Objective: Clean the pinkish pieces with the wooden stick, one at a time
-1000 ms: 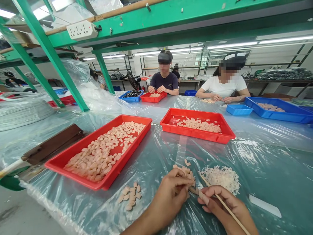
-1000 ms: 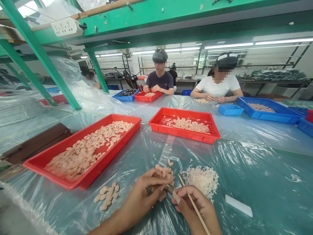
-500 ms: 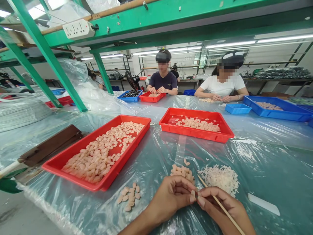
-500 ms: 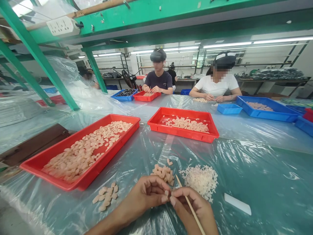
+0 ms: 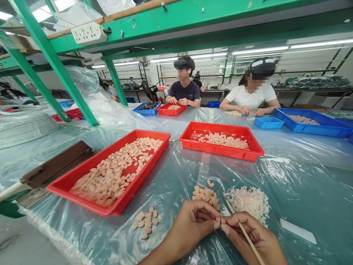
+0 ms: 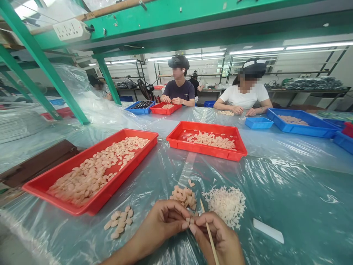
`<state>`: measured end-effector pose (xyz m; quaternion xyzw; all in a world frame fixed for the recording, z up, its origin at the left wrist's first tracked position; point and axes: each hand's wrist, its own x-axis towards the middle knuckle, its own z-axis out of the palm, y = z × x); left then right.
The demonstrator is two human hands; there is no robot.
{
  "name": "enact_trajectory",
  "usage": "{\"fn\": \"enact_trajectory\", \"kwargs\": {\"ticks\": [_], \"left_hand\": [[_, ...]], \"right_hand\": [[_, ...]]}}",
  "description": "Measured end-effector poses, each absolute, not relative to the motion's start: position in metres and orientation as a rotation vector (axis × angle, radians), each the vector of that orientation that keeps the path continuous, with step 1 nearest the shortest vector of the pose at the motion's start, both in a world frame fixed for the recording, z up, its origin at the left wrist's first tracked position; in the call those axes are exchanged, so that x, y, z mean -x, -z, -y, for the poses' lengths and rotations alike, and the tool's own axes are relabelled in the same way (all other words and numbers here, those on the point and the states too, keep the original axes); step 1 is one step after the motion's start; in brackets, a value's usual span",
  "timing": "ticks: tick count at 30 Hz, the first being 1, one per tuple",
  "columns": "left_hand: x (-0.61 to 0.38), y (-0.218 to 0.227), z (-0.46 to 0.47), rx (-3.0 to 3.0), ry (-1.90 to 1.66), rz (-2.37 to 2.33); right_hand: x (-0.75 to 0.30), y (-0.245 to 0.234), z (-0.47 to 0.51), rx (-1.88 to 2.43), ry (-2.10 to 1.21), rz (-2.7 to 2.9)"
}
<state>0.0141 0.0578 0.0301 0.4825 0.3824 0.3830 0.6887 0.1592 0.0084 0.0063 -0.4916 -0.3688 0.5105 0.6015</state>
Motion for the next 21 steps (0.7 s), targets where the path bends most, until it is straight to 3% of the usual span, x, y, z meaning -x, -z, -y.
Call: {"fn": "enact_trajectory", "kwargs": {"ticks": [21], "left_hand": [[-0.014, -0.028, -0.057, -1.088, -0.848, -0.852]], "right_hand": [[-0.161, 0.003, -0.013, 1.094, -1.154, 0.891]]}}
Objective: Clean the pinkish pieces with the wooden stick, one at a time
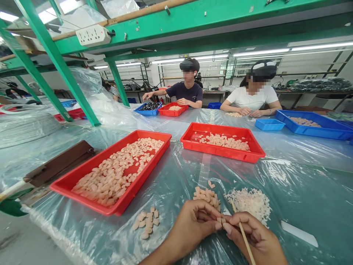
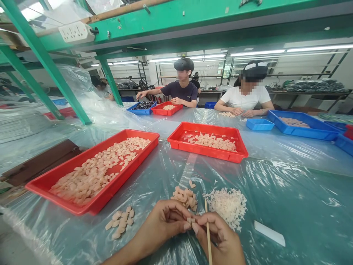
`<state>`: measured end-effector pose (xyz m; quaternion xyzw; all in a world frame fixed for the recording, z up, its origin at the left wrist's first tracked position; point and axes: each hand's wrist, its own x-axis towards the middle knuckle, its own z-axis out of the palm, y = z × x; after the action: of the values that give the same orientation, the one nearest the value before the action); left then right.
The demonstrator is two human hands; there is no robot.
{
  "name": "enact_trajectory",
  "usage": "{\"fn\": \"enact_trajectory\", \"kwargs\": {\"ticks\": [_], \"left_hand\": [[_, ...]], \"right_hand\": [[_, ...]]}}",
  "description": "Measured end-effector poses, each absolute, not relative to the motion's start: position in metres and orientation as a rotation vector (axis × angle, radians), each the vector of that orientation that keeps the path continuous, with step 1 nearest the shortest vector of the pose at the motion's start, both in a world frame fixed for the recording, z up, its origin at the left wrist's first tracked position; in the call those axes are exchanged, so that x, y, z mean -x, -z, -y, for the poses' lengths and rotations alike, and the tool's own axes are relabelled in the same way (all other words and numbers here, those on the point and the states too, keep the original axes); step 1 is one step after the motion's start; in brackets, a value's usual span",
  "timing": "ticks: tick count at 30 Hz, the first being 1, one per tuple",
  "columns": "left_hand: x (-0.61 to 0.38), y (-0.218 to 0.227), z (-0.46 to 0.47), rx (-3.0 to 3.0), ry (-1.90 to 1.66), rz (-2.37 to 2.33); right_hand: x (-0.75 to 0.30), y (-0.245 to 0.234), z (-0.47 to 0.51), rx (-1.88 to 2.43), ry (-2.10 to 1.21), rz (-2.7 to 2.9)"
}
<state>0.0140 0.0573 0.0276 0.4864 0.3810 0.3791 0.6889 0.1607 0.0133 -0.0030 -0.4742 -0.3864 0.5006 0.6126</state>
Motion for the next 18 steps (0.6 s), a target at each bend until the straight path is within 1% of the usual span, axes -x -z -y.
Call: {"fn": "enact_trajectory", "kwargs": {"ticks": [5, 11, 15, 18], "left_hand": [[-0.015, -0.029, -0.057, -1.121, -0.848, -0.873], [-0.019, -0.035, -0.056, -1.24, -0.841, -0.936], [-0.017, -0.037, -0.06, -1.562, -0.973, -1.07], [-0.012, -0.038, -0.064, -1.881, -1.013, -1.197]], "right_hand": [[-0.158, 0.001, -0.014, 1.045, -1.16, 0.863], [-0.16, 0.001, -0.014, 1.096, -1.15, 0.89], [-0.167, 0.001, -0.02, 1.2, -1.047, 0.972], [-0.173, 0.005, -0.027, 1.22, -1.041, 1.006]]}}
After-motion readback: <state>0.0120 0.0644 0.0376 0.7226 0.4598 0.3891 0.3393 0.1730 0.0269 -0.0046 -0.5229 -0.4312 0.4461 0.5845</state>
